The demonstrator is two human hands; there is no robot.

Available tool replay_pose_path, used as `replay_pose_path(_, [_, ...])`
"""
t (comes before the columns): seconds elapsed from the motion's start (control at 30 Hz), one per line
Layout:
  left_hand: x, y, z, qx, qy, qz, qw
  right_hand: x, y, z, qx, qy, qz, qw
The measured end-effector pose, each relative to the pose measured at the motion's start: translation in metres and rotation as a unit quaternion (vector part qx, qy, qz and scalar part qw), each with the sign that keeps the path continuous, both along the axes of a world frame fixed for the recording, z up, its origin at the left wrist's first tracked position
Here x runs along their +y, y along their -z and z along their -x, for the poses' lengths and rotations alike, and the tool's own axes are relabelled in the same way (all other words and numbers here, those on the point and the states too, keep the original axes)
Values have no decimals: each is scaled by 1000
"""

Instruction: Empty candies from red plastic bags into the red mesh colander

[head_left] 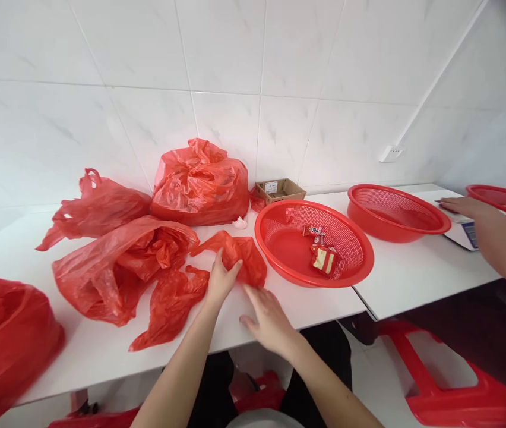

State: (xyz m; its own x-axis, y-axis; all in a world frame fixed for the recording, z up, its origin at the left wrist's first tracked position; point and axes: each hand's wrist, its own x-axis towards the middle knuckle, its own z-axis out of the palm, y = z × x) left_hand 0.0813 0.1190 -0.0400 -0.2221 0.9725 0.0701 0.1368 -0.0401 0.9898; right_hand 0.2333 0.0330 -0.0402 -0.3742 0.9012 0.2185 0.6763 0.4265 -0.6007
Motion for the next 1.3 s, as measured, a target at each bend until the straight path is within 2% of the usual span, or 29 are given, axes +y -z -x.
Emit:
replay_pose_path(0.07, [-1, -2, 9, -23, -2, -12, 1000, -12, -6, 3, 16, -48, 30, 998])
replay_pose_path(0.13, [-19, -3, 21, -55, -5, -15, 998, -27, -20, -4, 76, -60, 28, 995])
replay_pose_path(0.23, [-62, -5, 38, -118, 5, -4, 993, -37, -48, -20, 180, 3, -36, 983])
replay_pose_path(0.33, [-99, -8, 47, -159, 31, 15, 987, -26, -68, -23, 211, 18, -109, 971])
replay_pose_path(0.47, [-122, -6, 57, -169, 111, 26, 979, -4, -68, -9, 151, -27, -136, 979])
replay_pose_path(0.57, [-125, -5, 64, -158, 134, 21, 978, -1, -62, -3, 134, -20, -163, 977])
replay_pose_path(0.67, [-122, -7, 67, -169, 71, 2, 983, -15, -66, -11, 119, -49, -148, 981])
replay_pose_path(0.77, [-108, -9, 65, -191, -17, -26, 981, -39, -84, -24, 86, -140, -81, 983])
replay_pose_path(0.83, [-90, -9, 64, -203, -49, -52, 977, -54, -97, -31, 54, -215, -40, 974])
replay_pose_path(0.9, [-72, -11, 63, -207, -68, -80, 973, -65, -105, -35, 23, -262, -17, 965])
replay_pose_path(0.97, [-62, -19, 61, -201, -81, -110, 970, -68, -104, -36, 1, -250, -19, 968])
replay_pose_path(1.03, [-67, -36, 57, -190, -89, -145, 967, -67, -96, -35, -21, -196, -36, 980])
replay_pose_path(1.13, [-99, -71, 46, -93, -78, -217, 969, -64, -80, -27, -40, -141, -57, 988])
replay_pose_path(1.17, [-111, -81, 42, 52, -39, -256, 964, -64, -76, -24, -38, -145, -64, 987])
replay_pose_path(1.2, [-122, -89, 37, 191, 28, -277, 941, -65, -73, -20, -33, -159, -74, 984])
replay_pose_path(1.23, [-130, -93, 33, 302, 93, -279, 907, -67, -71, -16, -30, -179, -84, 980])
replay_pose_path(1.3, [-138, -89, 29, 463, 180, -227, 837, -73, -70, -10, -38, -223, -94, 969])
